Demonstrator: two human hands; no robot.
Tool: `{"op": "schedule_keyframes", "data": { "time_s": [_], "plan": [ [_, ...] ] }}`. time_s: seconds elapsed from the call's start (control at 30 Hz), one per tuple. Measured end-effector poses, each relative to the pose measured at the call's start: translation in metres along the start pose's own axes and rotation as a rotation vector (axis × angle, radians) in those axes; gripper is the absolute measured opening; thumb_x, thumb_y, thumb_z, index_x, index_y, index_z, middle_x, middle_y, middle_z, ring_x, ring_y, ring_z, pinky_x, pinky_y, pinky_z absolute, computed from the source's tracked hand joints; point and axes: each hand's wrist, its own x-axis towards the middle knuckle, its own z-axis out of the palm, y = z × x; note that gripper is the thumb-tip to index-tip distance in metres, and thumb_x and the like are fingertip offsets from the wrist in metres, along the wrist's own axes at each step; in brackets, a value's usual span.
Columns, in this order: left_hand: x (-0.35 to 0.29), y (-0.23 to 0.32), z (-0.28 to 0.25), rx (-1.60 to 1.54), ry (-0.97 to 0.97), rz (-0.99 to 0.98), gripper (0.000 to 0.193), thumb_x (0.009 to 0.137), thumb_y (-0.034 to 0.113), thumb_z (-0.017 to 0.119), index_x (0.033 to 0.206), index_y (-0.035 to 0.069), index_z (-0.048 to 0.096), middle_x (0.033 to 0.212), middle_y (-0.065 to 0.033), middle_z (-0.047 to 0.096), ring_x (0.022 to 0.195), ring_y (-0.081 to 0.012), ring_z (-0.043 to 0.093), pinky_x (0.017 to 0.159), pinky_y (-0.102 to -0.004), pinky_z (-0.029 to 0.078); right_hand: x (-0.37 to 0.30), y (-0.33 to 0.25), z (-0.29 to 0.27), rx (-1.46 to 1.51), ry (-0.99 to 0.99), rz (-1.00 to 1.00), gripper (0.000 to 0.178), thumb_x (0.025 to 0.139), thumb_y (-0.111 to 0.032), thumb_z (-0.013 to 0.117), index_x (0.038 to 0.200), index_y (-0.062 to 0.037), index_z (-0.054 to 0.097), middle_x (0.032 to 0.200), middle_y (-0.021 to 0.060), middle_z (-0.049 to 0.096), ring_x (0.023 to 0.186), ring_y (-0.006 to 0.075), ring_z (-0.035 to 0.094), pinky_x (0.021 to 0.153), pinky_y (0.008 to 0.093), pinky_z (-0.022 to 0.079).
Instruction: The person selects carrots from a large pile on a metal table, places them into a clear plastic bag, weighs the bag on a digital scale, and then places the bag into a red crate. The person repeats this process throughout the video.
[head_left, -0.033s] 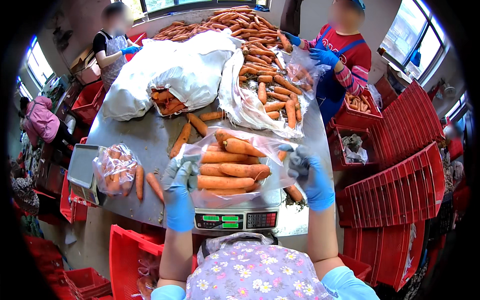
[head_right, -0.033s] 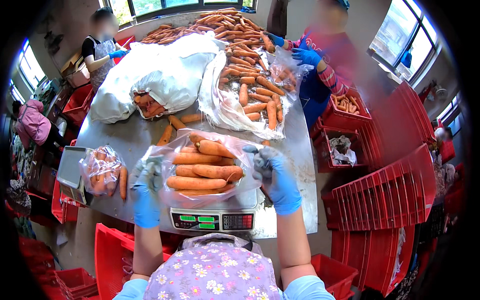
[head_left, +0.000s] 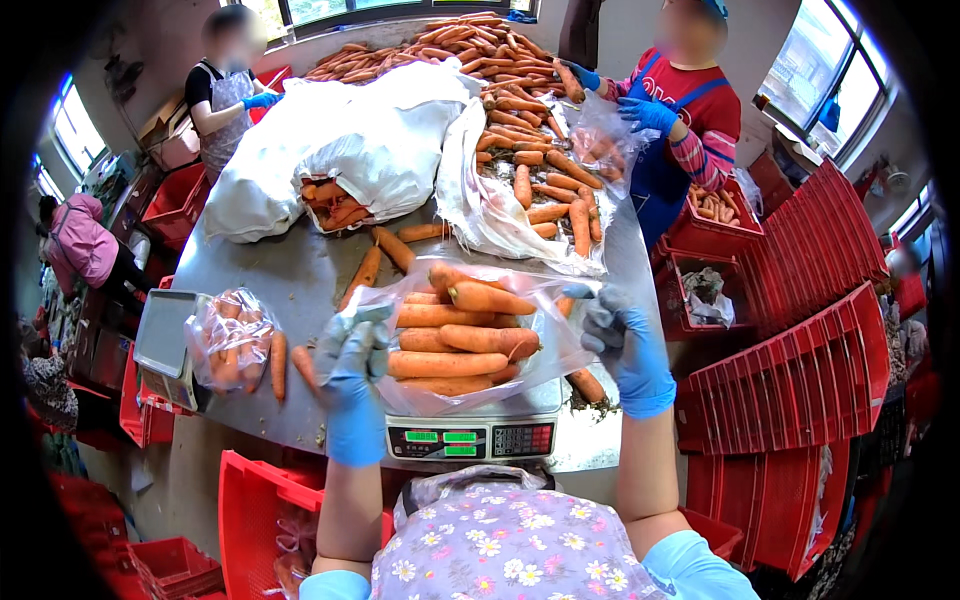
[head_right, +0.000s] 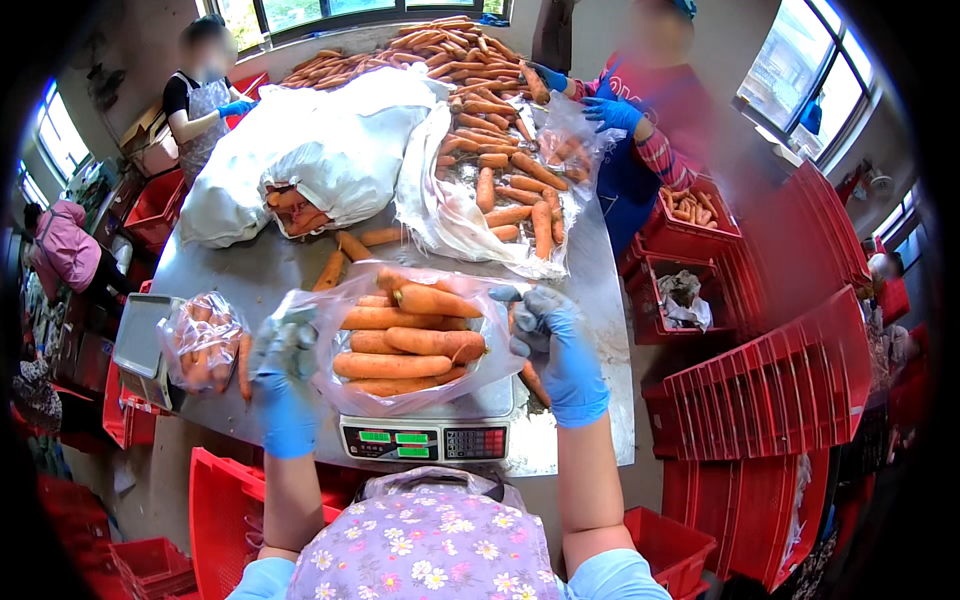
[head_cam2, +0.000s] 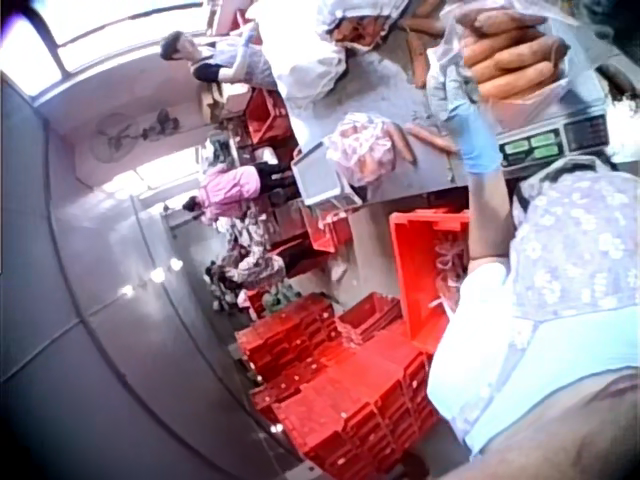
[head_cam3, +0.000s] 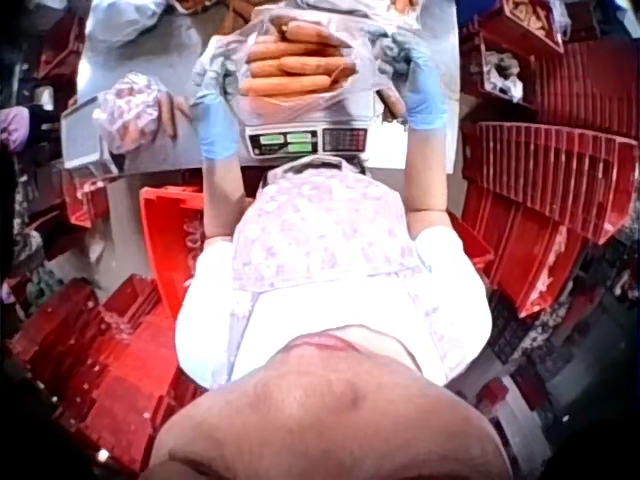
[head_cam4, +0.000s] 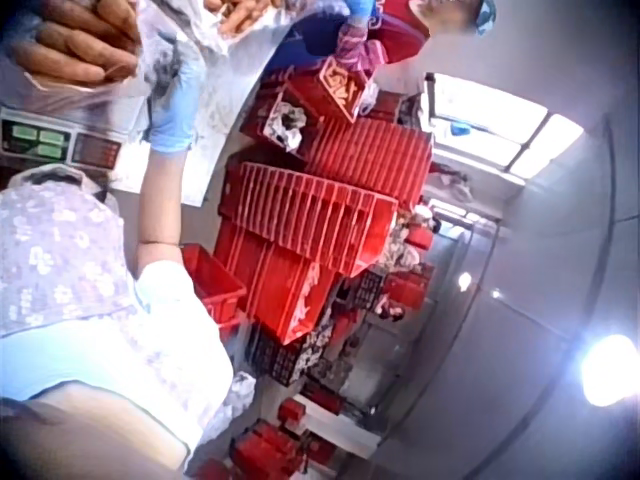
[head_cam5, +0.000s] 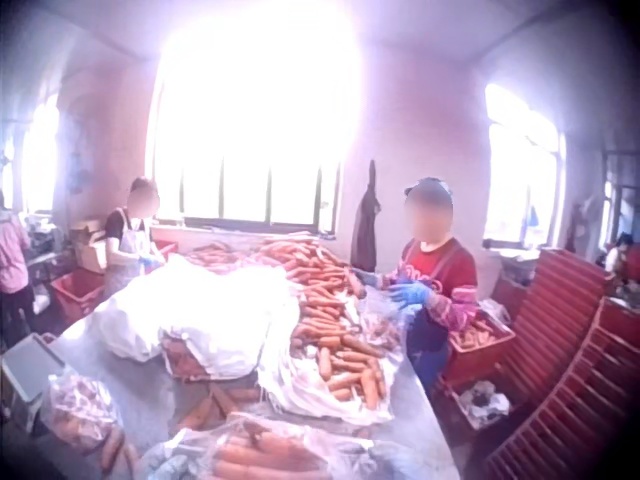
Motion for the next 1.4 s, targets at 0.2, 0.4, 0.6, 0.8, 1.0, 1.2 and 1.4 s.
{"op": "schedule_keyframes", "data": {
  "time_s": [0.2,0.4,0.6,0.8,1.0,1.2,1.4],
  "plan": [
    [-0.002,0.012,0.004,0.091,0.015,0.101,0.02,0.089,0.008,0.051,0.105,0.003,0.062,0.081,0.0038,0.06,0.062,0.0014,0.046,0.051,-0.0111,0.032,-0.001,-0.008,0.003,-0.027,0.054,-0.163,0.02,0.089,-0.012,0.05,0.1,0.0012,0.06,0.062,-0.0044,0.045,0.05,0.0028,0.037,0.045,0.0176,0.029],
    [-0.004,-0.028,-0.022,0.169,0.127,-0.007,0.015,0.087,0.006,0.054,0.099,0.006,0.064,0.075,0.0038,0.059,0.057,-0.0002,0.042,0.05,-0.0141,0.032,0.002,0.038,-0.002,-0.106,0.143,-0.091,0.021,0.092,-0.011,0.048,0.105,0.0012,0.059,0.067,-0.0028,0.052,0.053,0.0025,0.045,0.046,0.0167,0.037],
    [-0.007,-0.043,-0.028,0.277,0.041,0.064,0.02,0.088,0.006,0.055,0.108,0.003,0.058,0.087,0.0021,0.057,0.073,-0.0048,0.05,0.067,-0.0173,0.041,0.001,0.055,-0.016,-0.309,0.181,-0.134,0.019,0.091,-0.014,0.054,0.104,-0.0013,0.059,0.074,-0.0017,0.056,0.061,0.0038,0.048,0.057,0.017,0.041],
    [-0.012,-0.019,-0.02,0.476,0.141,0.379,0.053,0.084,0.012,0.063,0.129,0.0,0.038,0.117,-0.0077,0.047,0.1,-0.0143,0.045,0.092,-0.0274,0.036,-0.007,0.055,-0.009,-0.757,0.307,-0.406,0.04,0.083,-0.012,0.066,0.118,-0.0003,0.049,0.096,0.0036,0.054,0.088,0.0107,0.051,0.079,0.0239,0.044],
    [-0.026,0.014,-0.009,0.435,0.262,0.63,0.045,0.086,0.006,0.055,0.128,-0.002,0.041,0.119,-0.0095,0.049,0.107,-0.018,0.047,0.097,-0.031,0.035,-0.028,0.037,0.007,-0.774,0.366,-0.766,0.041,0.086,-0.003,0.058,0.125,0.0002,0.046,0.109,0.0077,0.054,0.101,0.0126,0.052,0.09,0.0258,0.044],
    [-0.032,-0.019,0.009,0.469,-0.103,0.574,0.021,0.082,0.0,0.056,0.103,0.003,0.06,0.099,-0.0091,0.062,0.097,-0.021,0.059,0.086,-0.032,0.044,-0.049,0.048,0.054,-0.847,-0.056,-0.75,0.022,0.088,-0.011,0.052,0.104,0.0028,0.058,0.089,0.0145,0.064,0.086,0.0224,0.061,0.08,0.0301,0.047],
    [0.006,-0.099,0.021,1.096,-0.382,0.61,0.028,0.081,0.013,0.059,0.106,0.001,0.06,0.097,-0.0175,0.061,0.09,-0.0334,0.058,0.081,-0.0392,0.045,-0.015,0.097,-0.005,-1.533,0.162,-0.357,0.032,0.084,-0.015,0.052,0.113,-0.0003,0.052,0.086,0.0226,0.061,0.087,0.0414,0.057,0.077,0.0444,0.045]
  ]
}}
